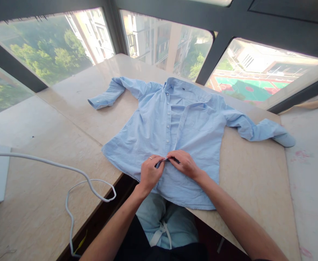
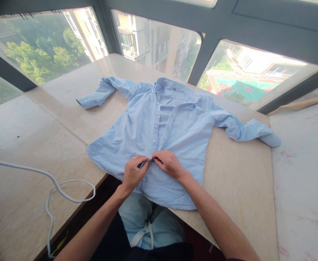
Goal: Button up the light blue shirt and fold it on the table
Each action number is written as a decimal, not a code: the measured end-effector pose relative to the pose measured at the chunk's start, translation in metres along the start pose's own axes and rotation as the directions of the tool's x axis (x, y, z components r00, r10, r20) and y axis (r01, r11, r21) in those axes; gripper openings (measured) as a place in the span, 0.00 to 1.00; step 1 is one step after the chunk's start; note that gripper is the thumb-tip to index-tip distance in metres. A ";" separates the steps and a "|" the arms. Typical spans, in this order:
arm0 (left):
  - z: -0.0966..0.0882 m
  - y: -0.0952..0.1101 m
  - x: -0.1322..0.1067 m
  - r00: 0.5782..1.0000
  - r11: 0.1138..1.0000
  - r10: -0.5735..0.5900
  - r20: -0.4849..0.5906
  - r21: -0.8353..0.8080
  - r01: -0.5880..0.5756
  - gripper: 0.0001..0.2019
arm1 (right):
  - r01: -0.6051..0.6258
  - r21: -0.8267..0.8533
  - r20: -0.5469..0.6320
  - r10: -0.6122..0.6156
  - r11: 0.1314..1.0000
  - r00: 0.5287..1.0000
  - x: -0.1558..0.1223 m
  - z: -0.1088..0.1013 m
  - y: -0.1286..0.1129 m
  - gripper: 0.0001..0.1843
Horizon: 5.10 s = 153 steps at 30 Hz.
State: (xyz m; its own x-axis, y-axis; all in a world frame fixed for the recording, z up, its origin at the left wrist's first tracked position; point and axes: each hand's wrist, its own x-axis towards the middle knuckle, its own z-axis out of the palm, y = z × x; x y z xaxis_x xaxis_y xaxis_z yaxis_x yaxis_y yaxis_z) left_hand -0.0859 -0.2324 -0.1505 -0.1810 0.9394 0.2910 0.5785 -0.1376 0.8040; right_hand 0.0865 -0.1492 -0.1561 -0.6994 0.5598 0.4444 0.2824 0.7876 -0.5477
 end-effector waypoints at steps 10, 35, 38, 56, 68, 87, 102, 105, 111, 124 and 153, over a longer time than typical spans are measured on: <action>-0.002 -0.007 -0.002 0.988 0.987 0.151 0.030 0.045 -0.153 0.07 | -0.009 0.020 0.029 0.009 1.000 1.000 0.000 0.001 0.002 0.09; 0.001 -0.001 -0.004 1.000 0.997 0.024 0.001 0.072 -0.024 0.08 | -0.220 0.196 -0.173 0.254 0.956 0.951 -0.001 -0.001 -0.014 0.07; 0.001 0.002 -0.004 0.998 0.999 -0.049 -0.044 0.013 0.049 0.08 | -0.415 0.298 -0.237 0.487 0.860 0.840 0.000 -0.004 -0.033 0.09; -0.004 0.003 0.002 0.976 0.967 -0.216 -0.042 -0.149 0.207 0.08 | -0.680 0.725 0.504 0.754 -0.103 0.422 0.026 0.004 -0.049 0.10; -0.010 0.003 0.006 0.969 0.939 -0.248 0.003 -0.244 0.241 0.09 | -0.717 0.695 0.448 0.815 -0.059 0.367 0.035 0.007 -0.053 0.06; -0.014 -0.004 0.026 0.884 0.831 -0.415 0.215 -0.306 0.465 0.14 | -0.725 0.688 0.408 0.843 -0.032 0.350 0.035 0.005 -0.059 0.04; -0.008 0.007 0.007 0.971 0.959 -0.235 0.048 -0.150 0.240 0.12 | -0.662 0.746 0.368 0.871 -0.069 0.324 0.028 0.013 -0.066 0.11; -0.007 0.009 0.006 0.970 0.960 -0.239 0.042 -0.142 0.242 0.12 | -0.637 0.770 0.294 0.892 -0.008 0.343 0.027 0.019 -0.068 0.14; -0.006 0.010 0.008 0.947 0.928 -0.316 0.064 -0.185 0.322 0.12 | -0.651 0.753 0.204 0.907 0.095 0.369 0.025 0.026 -0.072 0.19; -0.005 0.011 0.012 0.898 0.863 -0.425 0.112 -0.249 0.440 0.14 | -0.682 0.720 0.164 0.923 0.129 0.348 0.027 0.028 -0.075 0.18; -0.037 -0.003 0.016 0.971 0.972 -0.206 0.125 0.139 0.188 0.10 | -0.686 0.035 -0.209 0.676 0.727 0.706 -0.011 -0.021 -0.049 0.21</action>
State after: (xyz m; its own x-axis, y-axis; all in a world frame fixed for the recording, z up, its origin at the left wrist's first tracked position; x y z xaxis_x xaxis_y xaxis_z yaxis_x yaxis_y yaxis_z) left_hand -0.1195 -0.2291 -0.1289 -0.1954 0.9793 0.0522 0.6390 0.0868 0.7643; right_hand 0.0939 -0.1885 -0.1191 -0.1658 0.9819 0.0917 0.6623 0.1797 -0.7274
